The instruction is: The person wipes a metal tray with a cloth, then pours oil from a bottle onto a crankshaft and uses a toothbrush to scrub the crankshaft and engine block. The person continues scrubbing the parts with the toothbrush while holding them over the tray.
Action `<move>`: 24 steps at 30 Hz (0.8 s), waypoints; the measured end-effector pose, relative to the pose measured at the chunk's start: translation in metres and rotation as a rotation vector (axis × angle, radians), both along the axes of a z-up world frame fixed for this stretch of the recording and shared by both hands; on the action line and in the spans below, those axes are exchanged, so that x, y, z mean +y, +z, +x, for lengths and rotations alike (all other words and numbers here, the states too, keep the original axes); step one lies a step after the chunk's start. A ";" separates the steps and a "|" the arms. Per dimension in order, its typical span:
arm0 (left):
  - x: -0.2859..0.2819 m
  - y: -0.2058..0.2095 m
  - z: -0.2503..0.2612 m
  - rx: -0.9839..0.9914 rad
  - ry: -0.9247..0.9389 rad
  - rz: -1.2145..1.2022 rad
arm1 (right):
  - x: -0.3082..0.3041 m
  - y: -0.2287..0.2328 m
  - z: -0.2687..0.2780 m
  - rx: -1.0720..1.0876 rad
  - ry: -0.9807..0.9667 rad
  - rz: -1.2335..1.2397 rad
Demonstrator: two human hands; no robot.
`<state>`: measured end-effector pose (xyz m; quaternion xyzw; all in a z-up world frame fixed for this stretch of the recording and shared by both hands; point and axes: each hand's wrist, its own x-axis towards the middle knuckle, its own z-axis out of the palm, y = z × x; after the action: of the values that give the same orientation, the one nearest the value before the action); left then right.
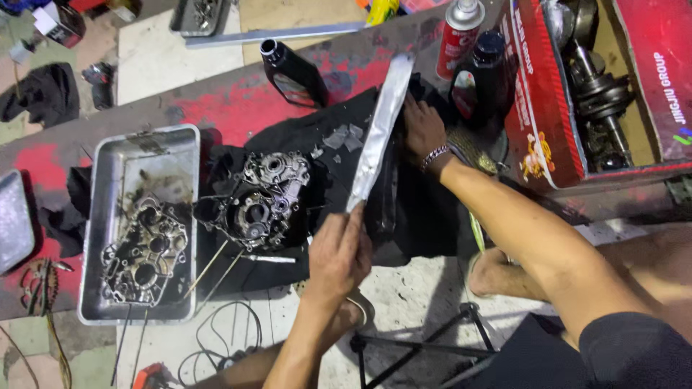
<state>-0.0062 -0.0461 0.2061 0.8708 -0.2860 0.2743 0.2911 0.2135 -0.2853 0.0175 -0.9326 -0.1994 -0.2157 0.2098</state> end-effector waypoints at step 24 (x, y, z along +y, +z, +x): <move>0.030 -0.029 -0.007 0.066 0.267 -0.513 | -0.027 -0.033 -0.146 0.997 0.107 0.803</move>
<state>-0.0129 -0.0159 0.1768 0.8071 -0.0808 0.3452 0.4721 0.0671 -0.3122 -0.0158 -0.7584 -0.0280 0.1968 0.6207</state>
